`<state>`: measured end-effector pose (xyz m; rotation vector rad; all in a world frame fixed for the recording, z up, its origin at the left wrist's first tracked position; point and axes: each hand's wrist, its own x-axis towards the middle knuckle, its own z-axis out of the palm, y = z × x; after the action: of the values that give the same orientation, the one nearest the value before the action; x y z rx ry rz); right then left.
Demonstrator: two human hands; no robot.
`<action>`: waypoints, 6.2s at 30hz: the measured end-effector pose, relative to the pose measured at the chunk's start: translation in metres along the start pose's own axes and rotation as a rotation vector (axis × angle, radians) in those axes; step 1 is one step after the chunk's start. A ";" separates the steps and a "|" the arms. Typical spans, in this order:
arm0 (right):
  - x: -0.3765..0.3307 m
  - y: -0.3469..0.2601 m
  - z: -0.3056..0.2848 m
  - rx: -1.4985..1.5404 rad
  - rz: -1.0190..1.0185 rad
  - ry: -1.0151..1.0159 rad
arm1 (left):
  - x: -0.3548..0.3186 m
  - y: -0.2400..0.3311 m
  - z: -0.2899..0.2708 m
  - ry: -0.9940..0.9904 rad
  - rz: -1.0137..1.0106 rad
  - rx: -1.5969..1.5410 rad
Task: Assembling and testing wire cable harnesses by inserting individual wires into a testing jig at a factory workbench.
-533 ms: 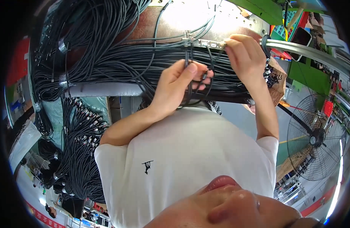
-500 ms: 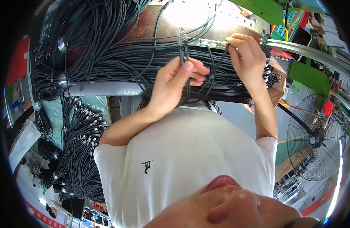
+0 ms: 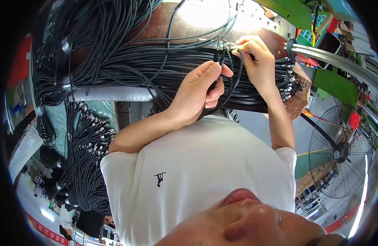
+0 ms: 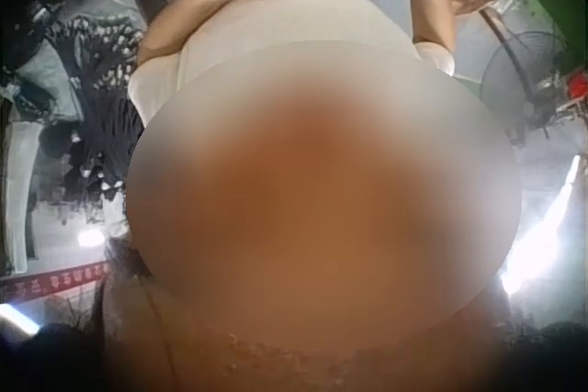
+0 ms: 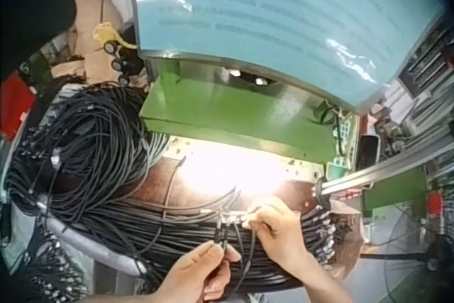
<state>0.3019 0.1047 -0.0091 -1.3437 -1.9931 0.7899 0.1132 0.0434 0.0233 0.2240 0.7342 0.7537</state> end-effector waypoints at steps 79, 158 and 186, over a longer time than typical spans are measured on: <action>0.148 0.106 -0.068 -0.323 -0.173 0.148 | 0.166 0.089 0.015 -0.150 0.527 0.395; 0.145 0.052 -0.013 -0.595 -0.021 0.259 | 0.164 0.164 -0.019 0.419 0.873 1.899; 0.207 0.110 -0.028 -0.416 0.421 -0.092 | 0.166 0.172 -0.021 0.346 1.070 1.640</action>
<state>0.3237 0.3371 -0.0426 -2.0474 -2.0466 0.6426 0.0885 0.2809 -0.0045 2.1381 1.4568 1.0083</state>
